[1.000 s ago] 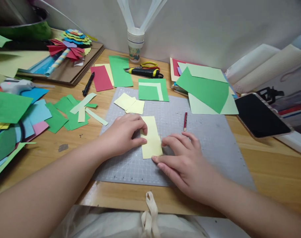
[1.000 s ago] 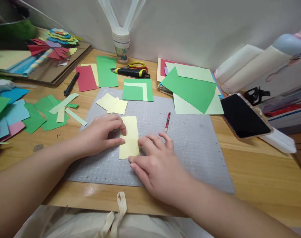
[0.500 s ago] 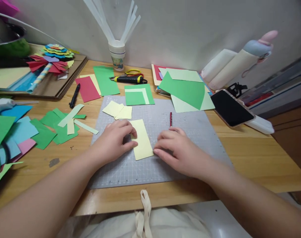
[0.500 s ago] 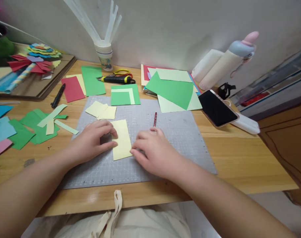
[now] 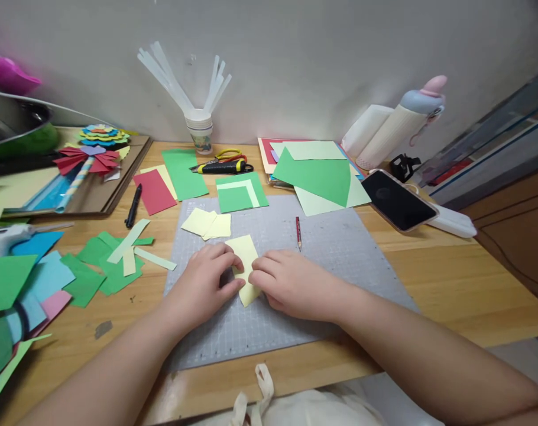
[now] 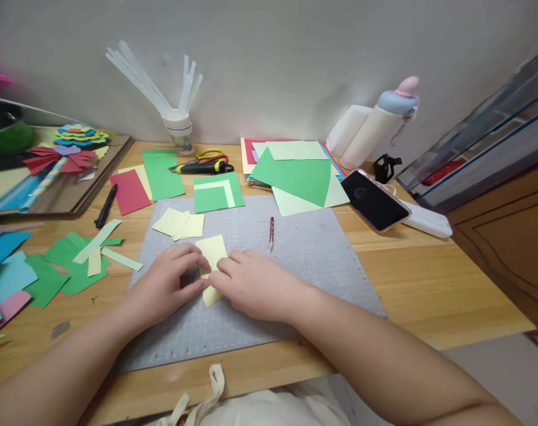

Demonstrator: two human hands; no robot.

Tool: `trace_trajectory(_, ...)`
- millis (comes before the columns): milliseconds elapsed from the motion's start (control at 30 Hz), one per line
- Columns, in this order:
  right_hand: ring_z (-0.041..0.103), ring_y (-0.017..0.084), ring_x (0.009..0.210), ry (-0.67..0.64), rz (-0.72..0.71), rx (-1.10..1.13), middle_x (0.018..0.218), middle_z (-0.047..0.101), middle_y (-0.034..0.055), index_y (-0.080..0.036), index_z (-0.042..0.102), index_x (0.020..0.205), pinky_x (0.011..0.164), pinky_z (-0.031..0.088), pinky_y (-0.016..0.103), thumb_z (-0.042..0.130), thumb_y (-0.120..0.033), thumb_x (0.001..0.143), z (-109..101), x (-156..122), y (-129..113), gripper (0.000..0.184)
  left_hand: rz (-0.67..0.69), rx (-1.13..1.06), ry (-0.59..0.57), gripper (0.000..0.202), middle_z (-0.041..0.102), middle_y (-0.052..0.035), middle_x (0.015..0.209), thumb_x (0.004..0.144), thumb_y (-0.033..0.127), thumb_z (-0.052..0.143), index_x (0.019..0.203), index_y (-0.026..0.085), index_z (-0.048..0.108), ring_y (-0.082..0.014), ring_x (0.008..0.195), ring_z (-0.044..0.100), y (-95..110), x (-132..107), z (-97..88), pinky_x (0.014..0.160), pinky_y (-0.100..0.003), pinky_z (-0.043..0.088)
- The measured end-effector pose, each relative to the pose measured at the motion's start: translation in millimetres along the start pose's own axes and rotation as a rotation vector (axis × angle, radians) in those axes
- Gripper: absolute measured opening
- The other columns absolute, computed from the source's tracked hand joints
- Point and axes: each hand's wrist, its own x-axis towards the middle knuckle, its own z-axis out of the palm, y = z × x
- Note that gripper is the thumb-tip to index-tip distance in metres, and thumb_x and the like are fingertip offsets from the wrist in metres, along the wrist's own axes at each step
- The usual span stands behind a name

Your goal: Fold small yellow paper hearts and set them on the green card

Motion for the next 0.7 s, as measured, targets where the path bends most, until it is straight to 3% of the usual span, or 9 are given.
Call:
trace_trajectory(100,0.055,0.019,0.085,0.126,0.070,0.250,0.091,0.063,0.0066,-0.016,0.056,0.096,0.076,0.044,0.032,0.050,-0.007,0.082,4.9,0.6,7.4,0.018,-0.010,-0.062,0.005,0.013,0.060,-0.0046,0.095,0.090,0.032,0.052,0.091,0.022,0.060,-0.0231,0.093,0.055,2.0,-2.2,-3.5,0.080,-0.038,0.042)
trace_trajectory(200,0.055,0.014,0.078,0.256,0.206,0.629,0.088,0.061,0.0026,-0.018,0.053,0.095,0.072,0.045,0.027,0.050,-0.005,0.079,10.0,0.5,11.4,0.020,0.027,-0.249,0.039,0.020,0.061,-0.0059,0.107,0.092,0.036,0.048,0.105,0.024,0.056,-0.0236,0.103,0.054,6.0,-7.4,-8.0,0.089,-0.039,0.041)
trace_trajectory(300,0.054,0.011,0.074,0.245,0.282,1.028,0.087,0.058,0.0017,-0.018,0.048,0.096,0.065,0.046,0.023,0.050,-0.010,0.082,12.2,0.3,10.2,0.017,0.039,-0.274,0.069,0.026,0.064,-0.0044,0.108,0.084,0.033,0.061,0.107,0.026,0.055,-0.0240,0.104,0.055,12.4,-12.1,-9.8,0.092,-0.039,0.039)
trace_trajectory(367,0.054,0.011,0.071,0.198,0.277,1.199,0.084,0.056,0.0014,-0.017,0.046,0.097,0.062,0.046,0.022,0.050,-0.015,0.085,10.5,-0.3,6.6,0.013,-0.032,-0.272,0.084,0.008,0.067,-0.0013,0.092,0.085,0.027,0.059,0.093,0.024,0.059,-0.0209,0.089,0.060,17.1,-14.0,-9.1,0.083,-0.036,0.043)
trace_trajectory(433,0.054,0.012,0.073,0.232,0.247,1.172,0.084,0.057,0.0023,-0.016,0.049,0.097,0.063,0.046,0.024,0.051,-0.021,0.087,6.9,-1.7,1.1,0.011,-0.110,-0.294,0.097,0.009,0.066,0.0009,0.078,0.087,0.025,0.053,0.081,0.023,0.060,-0.0178,0.075,0.060,21.2,-15.4,-7.7,0.071,-0.032,0.045)
trace_trajectory(500,0.055,0.014,0.077,0.357,0.202,1.001,0.085,0.059,0.0034,-0.017,0.054,0.093,0.069,0.046,0.027,0.052,-0.023,0.087,3.2,-3.6,-5.2,0.009,-0.141,-0.280,0.113,0.009,0.065,0.0015,0.074,0.085,0.025,0.055,0.079,0.022,0.060,-0.0171,0.071,0.060,24.3,-16.7,-6.3,0.066,-0.030,0.045)
trace_trajectory(600,0.056,0.015,0.076,0.517,0.145,0.729,0.080,0.061,0.0031,-0.018,0.057,0.087,0.071,0.044,0.029,0.051,-0.018,0.085,0.8,-5.8,-13.9,0.006,-0.079,-0.213,0.118,0.007,0.066,0.0018,0.073,0.084,0.022,0.056,0.077,0.022,0.059,-0.0169,0.071,0.060,27.5,-18.7,-4.9,0.066,-0.031,0.045)
trace_trajectory(700,0.057,0.015,0.073,0.551,0.146,0.530,0.077,0.064,0.0028,-0.018,0.058,0.085,0.070,0.042,0.030,0.051,-0.014,0.083,1.2,-5.8,-19.8,0.008,0.009,-0.163,0.117,0.011,0.063,0.0017,0.069,0.084,0.020,0.055,0.073,0.022,0.056,-0.0162,0.068,0.058,30.3,-20.5,-4.2,0.066,-0.031,0.043)
